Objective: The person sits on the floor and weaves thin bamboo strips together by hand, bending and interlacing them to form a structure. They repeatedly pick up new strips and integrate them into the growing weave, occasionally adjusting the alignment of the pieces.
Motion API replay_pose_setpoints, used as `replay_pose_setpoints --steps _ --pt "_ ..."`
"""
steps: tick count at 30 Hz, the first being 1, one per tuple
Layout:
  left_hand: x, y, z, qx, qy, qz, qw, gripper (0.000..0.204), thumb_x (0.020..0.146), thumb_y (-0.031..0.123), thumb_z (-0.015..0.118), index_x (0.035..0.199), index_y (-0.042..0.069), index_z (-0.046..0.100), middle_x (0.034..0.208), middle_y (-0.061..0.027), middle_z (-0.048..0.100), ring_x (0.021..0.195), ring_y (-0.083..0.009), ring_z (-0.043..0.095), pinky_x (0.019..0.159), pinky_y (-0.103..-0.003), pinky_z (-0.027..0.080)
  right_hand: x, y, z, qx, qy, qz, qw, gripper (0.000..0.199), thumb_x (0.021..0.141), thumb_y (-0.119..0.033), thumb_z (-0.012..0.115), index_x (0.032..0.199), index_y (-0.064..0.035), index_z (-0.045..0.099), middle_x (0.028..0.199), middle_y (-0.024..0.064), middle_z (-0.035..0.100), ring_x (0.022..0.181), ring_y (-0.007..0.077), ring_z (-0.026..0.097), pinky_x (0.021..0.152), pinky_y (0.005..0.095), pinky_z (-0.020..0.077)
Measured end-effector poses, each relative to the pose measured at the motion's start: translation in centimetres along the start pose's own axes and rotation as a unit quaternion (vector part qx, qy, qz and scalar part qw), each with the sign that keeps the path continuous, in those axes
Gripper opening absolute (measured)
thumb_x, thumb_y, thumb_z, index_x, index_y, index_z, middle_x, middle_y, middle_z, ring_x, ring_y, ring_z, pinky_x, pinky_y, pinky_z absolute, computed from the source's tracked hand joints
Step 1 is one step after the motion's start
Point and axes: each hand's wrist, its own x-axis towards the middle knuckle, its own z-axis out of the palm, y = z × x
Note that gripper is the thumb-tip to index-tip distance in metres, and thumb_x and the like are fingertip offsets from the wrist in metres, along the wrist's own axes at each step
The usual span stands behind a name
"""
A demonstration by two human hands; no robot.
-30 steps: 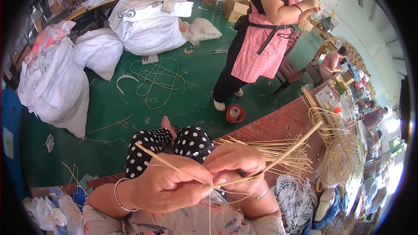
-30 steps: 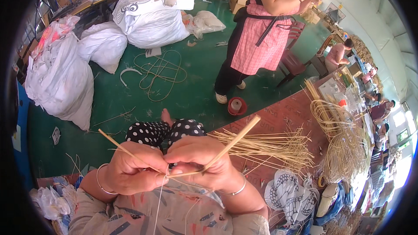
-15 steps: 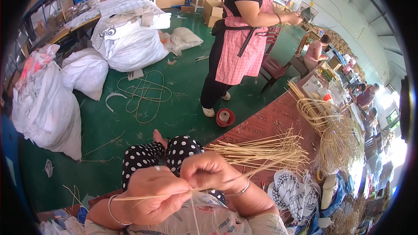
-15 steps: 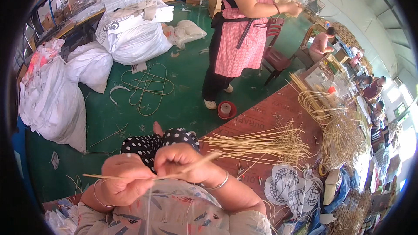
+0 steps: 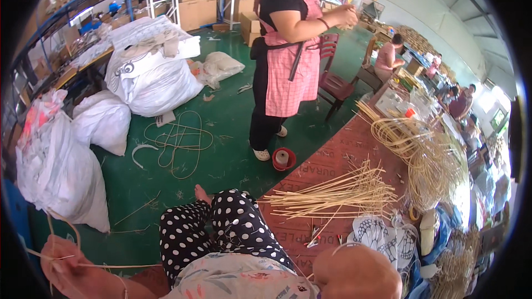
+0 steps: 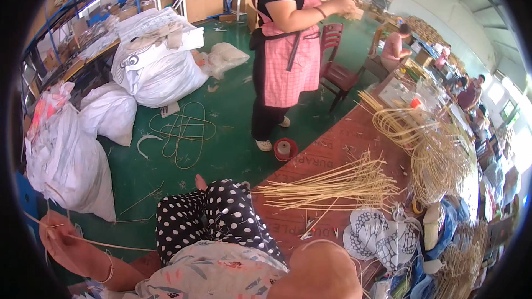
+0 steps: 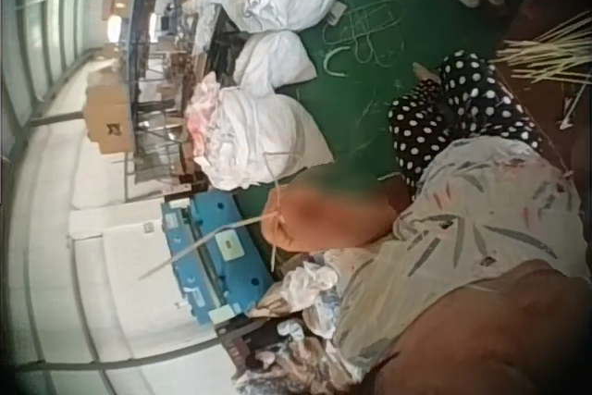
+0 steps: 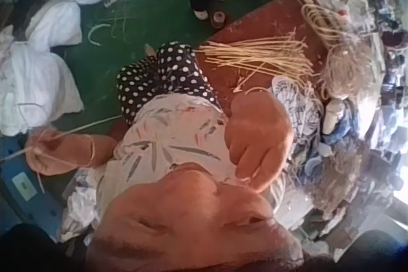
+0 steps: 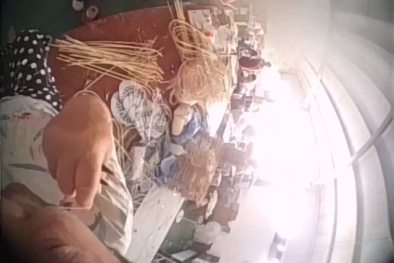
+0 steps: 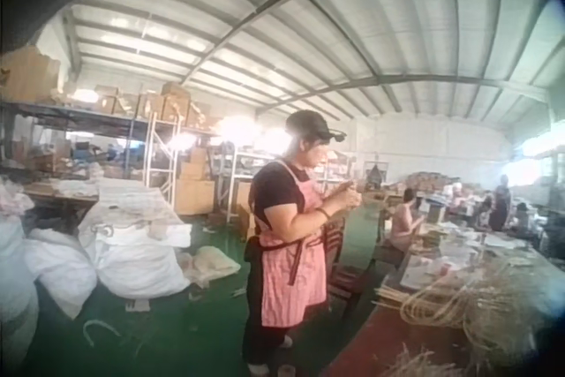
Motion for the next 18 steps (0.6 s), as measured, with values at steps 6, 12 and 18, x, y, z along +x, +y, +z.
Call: replay_pose_setpoints --steps 6,12,18 --pt "-3.1 -3.3 7.3 0.05 -0.29 0.123 0.948 0.022 0.072 -0.004 0.058 0.093 0.003 0.055 0.07 -0.0069 0.053 0.056 -0.0185 0.048 0.048 -0.031 0.037 -2.8 7.6 -1.2 -0.215 0.28 0.202 0.914 0.022 0.08 -0.012 0.061 0.066 -0.0009 0.049 0.066 0.0094 0.053 0.057 0.0206 0.052 0.049 0.0325 0.0406" --pt "-4.4 0.4 13.3 -0.063 -0.401 0.179 0.896 0.027 0.059 -0.004 0.063 0.083 0.005 0.055 0.06 -0.0057 0.053 0.048 -0.0243 0.048 0.044 -0.032 0.038 -1.5 9.3 0.3 -0.045 0.524 0.253 0.812 0.054 0.086 -0.048 0.043 0.061 0.0 0.052 0.062 0.0074 0.055 0.055 0.0171 0.051 0.05 0.0273 0.0382" --pt "-3.1 4.8 10.2 -0.124 -0.401 0.163 0.893 0.021 0.066 -0.001 0.062 0.087 0.001 0.056 0.065 -0.0078 0.057 0.048 -0.0184 0.05 0.045 -0.029 0.041 -1.1 8.8 0.5 0.257 0.23 -0.057 0.937 0.017 0.081 -0.013 0.057 0.088 0.0026 0.06 0.081 0.0146 0.06 0.053 0.0245 0.057 0.042 0.0313 0.0419"
